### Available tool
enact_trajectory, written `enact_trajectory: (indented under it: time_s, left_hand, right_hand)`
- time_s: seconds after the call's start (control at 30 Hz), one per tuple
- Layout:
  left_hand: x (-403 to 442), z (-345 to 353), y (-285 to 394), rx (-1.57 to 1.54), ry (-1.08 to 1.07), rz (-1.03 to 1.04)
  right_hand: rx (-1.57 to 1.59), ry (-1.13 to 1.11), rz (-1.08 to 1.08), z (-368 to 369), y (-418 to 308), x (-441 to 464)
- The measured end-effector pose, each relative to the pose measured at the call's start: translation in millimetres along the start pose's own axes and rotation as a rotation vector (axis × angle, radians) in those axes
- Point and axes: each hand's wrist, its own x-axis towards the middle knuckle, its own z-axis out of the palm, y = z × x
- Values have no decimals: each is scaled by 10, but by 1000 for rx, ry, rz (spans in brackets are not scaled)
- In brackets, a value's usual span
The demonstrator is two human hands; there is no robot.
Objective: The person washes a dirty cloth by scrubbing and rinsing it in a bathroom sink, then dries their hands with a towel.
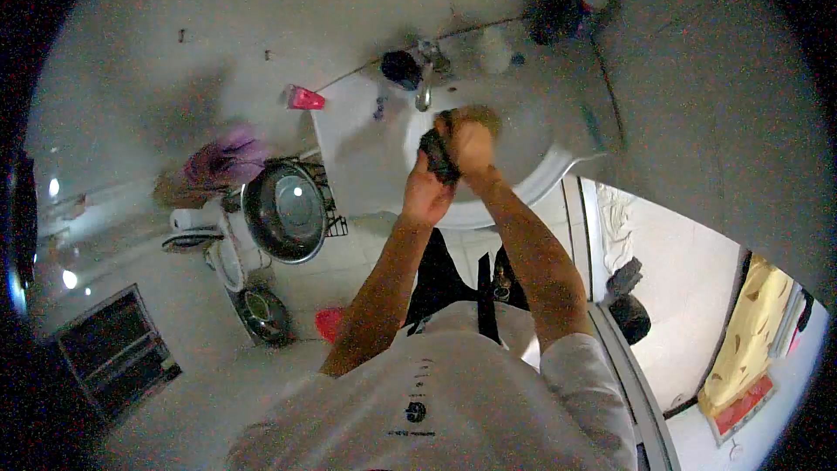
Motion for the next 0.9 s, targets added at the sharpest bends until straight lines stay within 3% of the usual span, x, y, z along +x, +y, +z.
enact_trajectory:
  time_s: [0.03, 0.07, 0.13, 0.17, 0.23, 0.27, 0.37, 0.4, 0.5, 0.53, 0.57, 0.63, 0.73, 0.9]
  left_hand:
    - [6, -7, -4, -32, -45, 15]
    - [12, -30, 10, -72, -86, 38]
    - [119, -190, 16, -119, -232, 96]
    - [127, -247, -21, -82, -167, 51]
    - [146, -259, -75, 5, -53, -38]
    - [129, -202, -124, -4, -65, 30]
    - [112, -120, -13, -87, -99, -10]
    - [116, -150, 11, -198, -215, 36]
    - [50, -166, -16, 69, -94, 84]
    - [41, -202, 16, 149, -78, 74]
    - [32, -240, 49, 229, -62, 63]
    - [-126, -79, 96, -58, -141, 42]
    - [-192, -95, 220, -30, -64, 52]
    - [-238, 26, 456, -5, -116, 110]
  right_hand:
    - [-3, -68, -16, 9, -63, -109]
    - [61, -54, -204, 99, -140, -258]
    - [4, 95, -417, 199, -22, -274]
    - [-18, 175, -521, 248, 2, -280]
    - [89, -46, -124, 165, 124, -111]
    - [136, -152, 67, 97, 172, -22]
    - [38, -127, -182, -25, -207, -299]
    - [-102, 234, -580, 87, -261, -334]
    - [-33, -132, -35, 91, -40, -219]
    - [174, 32, -118, 84, 118, -80]
    - [216, 88, -69, 69, 203, 8]
    - [289, 183, 40, 0, 310, 26]
    - [794, 90, 297, -217, 285, -73]
    - [1008, 61, 338, -393, 97, -263]
